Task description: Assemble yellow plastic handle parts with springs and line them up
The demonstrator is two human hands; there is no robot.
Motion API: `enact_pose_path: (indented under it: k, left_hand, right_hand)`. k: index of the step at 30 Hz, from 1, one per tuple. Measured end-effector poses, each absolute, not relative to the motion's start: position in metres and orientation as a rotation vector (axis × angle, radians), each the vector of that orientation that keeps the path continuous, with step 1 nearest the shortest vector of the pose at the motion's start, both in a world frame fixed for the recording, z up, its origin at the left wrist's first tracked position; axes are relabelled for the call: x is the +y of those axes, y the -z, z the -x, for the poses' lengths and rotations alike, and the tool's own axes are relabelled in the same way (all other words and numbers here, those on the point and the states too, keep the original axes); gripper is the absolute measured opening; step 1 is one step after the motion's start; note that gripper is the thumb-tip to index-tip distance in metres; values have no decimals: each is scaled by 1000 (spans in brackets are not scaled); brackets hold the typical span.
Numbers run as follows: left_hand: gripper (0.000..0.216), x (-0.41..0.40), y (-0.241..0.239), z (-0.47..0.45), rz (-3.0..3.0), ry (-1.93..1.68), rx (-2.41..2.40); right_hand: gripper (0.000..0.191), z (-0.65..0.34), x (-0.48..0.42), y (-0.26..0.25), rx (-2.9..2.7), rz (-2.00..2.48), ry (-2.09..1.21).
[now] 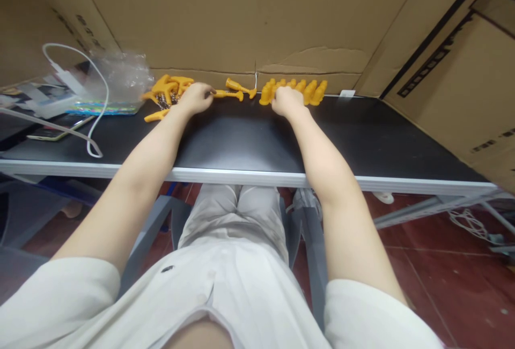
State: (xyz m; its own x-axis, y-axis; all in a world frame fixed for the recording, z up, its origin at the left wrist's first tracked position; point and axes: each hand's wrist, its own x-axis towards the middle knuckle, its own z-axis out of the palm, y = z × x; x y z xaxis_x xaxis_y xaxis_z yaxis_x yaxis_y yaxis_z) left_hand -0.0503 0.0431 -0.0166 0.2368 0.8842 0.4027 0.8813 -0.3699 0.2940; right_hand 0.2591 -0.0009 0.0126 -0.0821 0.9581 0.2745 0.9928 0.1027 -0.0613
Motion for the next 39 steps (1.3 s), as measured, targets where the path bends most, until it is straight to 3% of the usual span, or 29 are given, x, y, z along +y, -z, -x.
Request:
enact_pose_path:
  k: [12, 24, 39]
  left_hand:
    - [56, 63, 33, 62, -2188, -1077, 1796]
    - [36, 65, 40, 85, -2157, -1327, 1942]
    - [40, 73, 31, 91, -1614, -1609, 1809]
  right_hand:
    - [39, -245, -17, -19, -2271, 1870, 168]
    - [54, -201, 27, -11, -2576, 1502, 289]
    - [65, -137, 73, -10, -2457, 1884, -47]
